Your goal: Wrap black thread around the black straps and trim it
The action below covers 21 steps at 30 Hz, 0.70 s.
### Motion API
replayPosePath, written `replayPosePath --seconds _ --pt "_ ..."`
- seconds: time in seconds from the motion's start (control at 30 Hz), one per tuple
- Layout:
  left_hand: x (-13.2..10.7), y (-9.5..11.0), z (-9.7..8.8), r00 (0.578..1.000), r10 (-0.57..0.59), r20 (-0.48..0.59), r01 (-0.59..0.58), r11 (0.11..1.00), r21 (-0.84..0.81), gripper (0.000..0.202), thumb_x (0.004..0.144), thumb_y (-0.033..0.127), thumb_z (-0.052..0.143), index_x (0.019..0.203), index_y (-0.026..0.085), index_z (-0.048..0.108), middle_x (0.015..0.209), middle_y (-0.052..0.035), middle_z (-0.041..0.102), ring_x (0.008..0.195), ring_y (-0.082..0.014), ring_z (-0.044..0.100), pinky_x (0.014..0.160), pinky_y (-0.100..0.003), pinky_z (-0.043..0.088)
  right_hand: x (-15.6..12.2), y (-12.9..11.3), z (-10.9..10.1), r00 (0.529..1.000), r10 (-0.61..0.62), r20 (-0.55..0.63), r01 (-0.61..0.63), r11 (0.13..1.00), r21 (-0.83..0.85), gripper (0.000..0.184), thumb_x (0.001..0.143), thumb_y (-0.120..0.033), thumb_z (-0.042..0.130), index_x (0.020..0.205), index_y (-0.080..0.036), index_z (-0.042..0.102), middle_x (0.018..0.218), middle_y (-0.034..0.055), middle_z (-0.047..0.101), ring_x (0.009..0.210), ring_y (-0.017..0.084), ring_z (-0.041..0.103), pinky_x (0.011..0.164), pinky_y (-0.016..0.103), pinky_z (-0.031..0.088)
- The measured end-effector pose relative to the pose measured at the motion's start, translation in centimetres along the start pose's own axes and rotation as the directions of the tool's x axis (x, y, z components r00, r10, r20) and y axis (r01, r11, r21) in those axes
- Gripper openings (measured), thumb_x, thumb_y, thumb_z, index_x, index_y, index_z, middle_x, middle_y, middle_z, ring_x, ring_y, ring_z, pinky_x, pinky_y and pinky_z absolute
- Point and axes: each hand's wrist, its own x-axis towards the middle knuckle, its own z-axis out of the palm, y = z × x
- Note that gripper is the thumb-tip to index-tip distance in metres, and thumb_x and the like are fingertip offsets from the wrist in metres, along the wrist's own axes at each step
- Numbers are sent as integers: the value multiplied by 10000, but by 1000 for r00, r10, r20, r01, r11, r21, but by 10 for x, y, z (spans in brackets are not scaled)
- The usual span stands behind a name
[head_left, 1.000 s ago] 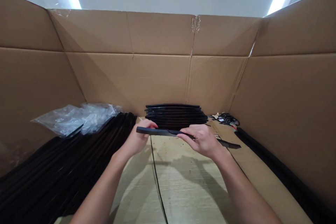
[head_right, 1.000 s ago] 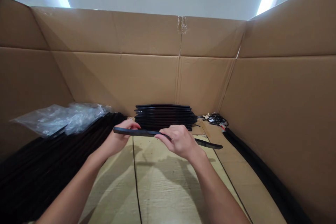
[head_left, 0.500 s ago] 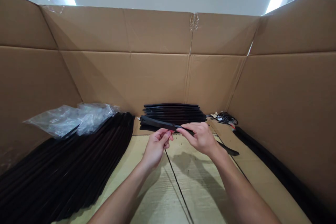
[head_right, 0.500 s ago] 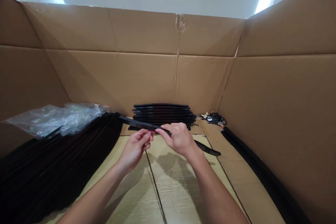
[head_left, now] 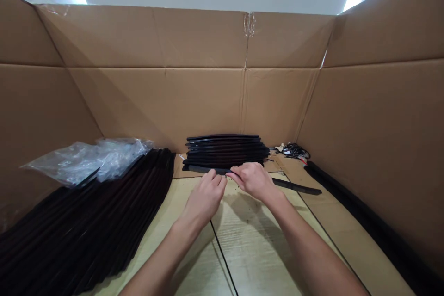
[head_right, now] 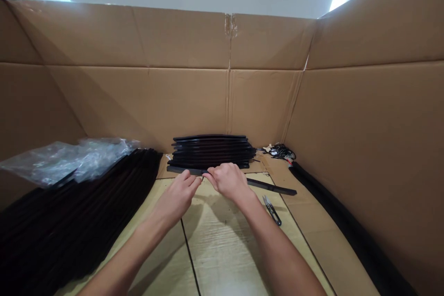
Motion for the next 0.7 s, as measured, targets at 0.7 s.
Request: replayPosePath --seconds 0.7 --pt "-2 -38 -11 989 46 -138 -83 960 -269 243 894 94 450 776 168 649 673 -35 589 694 -171 505 598 -258 420 -2 -18 1 974 -198 111 186 977 106 355 957 -410 491 838 -175 729 707 73 712 619 158 630 556 252 324"
